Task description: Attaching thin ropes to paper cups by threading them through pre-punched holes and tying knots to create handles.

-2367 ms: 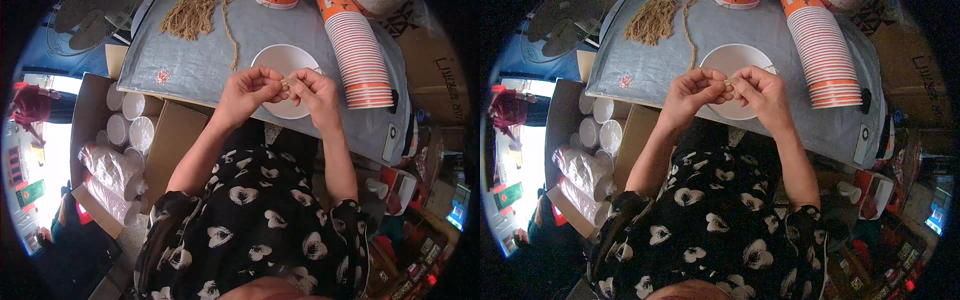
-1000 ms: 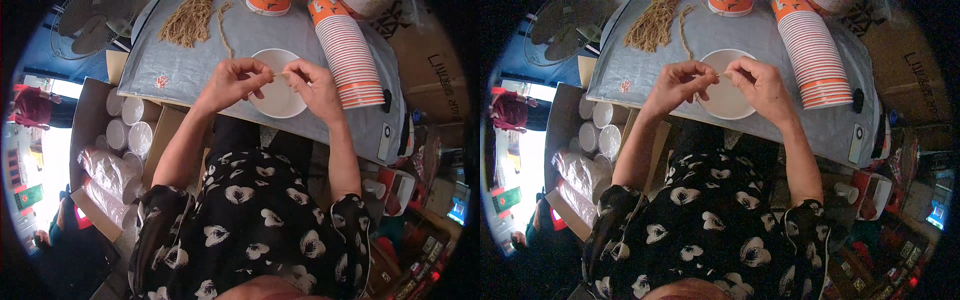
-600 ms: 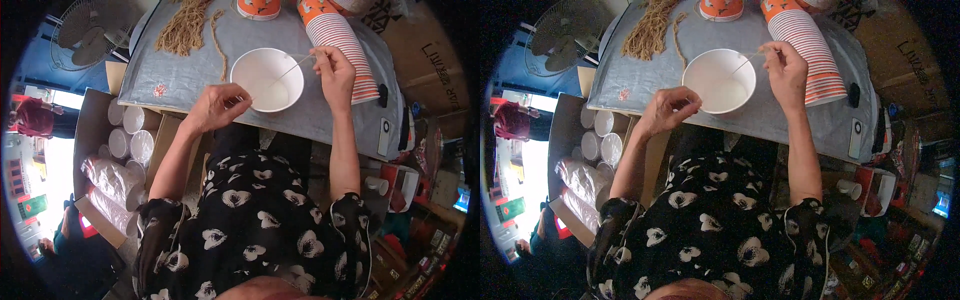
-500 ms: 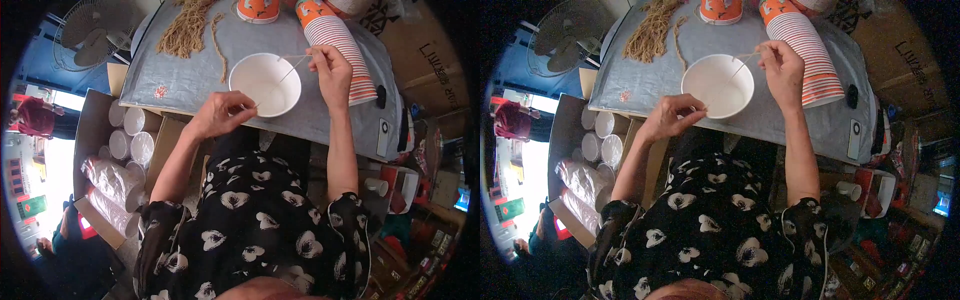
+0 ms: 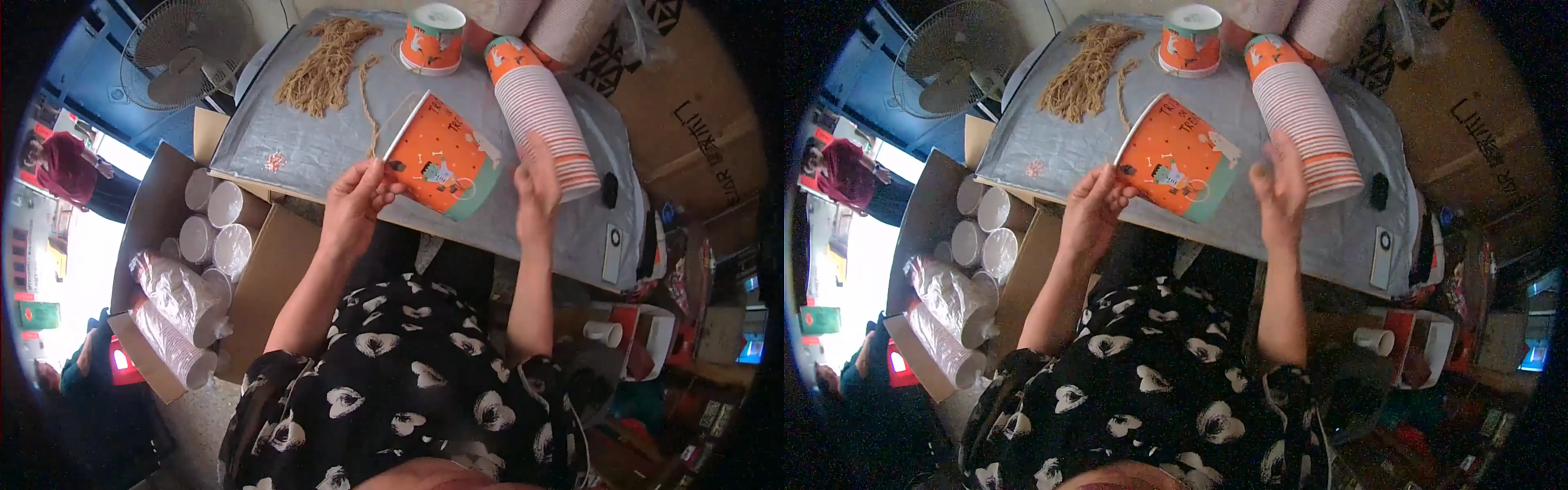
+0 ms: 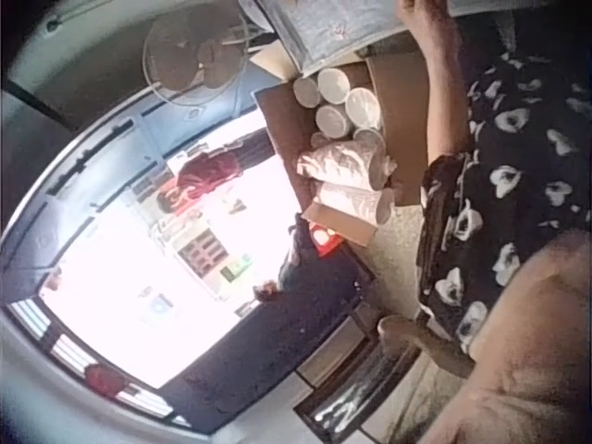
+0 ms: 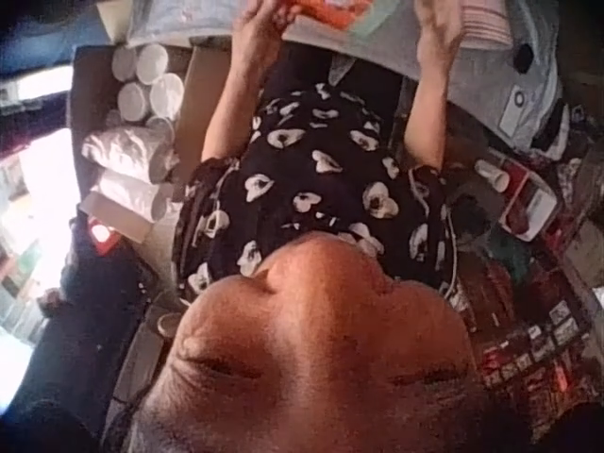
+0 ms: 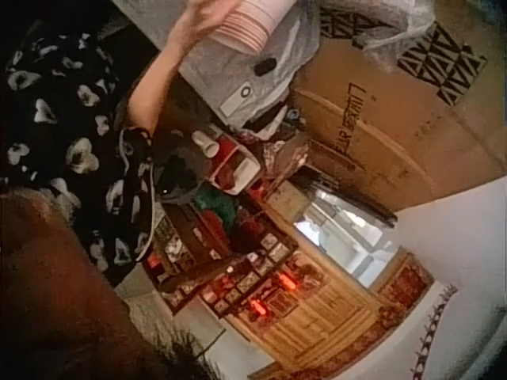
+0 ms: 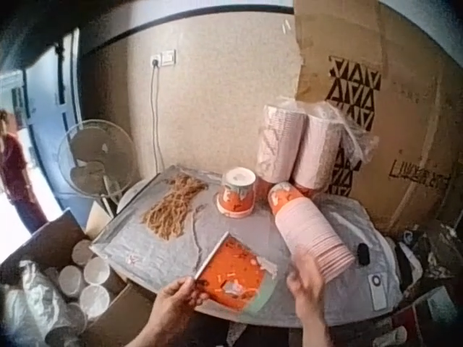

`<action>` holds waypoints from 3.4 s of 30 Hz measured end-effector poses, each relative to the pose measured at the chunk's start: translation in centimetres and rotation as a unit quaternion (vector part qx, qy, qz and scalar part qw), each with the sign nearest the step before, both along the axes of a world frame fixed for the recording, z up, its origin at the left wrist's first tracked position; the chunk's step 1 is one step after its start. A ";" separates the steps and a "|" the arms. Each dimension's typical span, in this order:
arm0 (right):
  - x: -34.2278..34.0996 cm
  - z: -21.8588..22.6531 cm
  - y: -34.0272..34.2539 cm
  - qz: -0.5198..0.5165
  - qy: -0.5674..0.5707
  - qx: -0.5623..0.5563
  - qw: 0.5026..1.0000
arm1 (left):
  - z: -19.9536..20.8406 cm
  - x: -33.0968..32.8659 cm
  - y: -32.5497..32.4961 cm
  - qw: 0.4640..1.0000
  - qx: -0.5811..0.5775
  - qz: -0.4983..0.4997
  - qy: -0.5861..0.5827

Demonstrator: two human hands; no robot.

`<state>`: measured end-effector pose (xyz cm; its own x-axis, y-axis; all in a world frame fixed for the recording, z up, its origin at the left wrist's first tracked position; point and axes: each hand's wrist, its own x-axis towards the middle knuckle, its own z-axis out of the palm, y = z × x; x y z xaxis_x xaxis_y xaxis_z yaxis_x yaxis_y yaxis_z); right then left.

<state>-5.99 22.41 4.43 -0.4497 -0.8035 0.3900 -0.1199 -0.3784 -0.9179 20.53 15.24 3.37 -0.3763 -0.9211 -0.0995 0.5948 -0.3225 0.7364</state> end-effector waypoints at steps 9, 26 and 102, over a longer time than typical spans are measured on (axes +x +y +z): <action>1.8 -3.1 -2.1 0.069 -0.140 -0.024 0.988 | -1.2 -3.8 -1.0 0.989 0.071 -0.069 0.105; -10.9 12.2 -23.7 0.062 0.279 -0.007 0.958 | 2.7 -8.5 -29.2 0.996 -0.080 -0.021 0.035; -10.0 2.4 -39.4 0.120 0.600 0.140 0.778 | -12.6 -14.8 -40.4 0.986 0.093 0.076 -0.119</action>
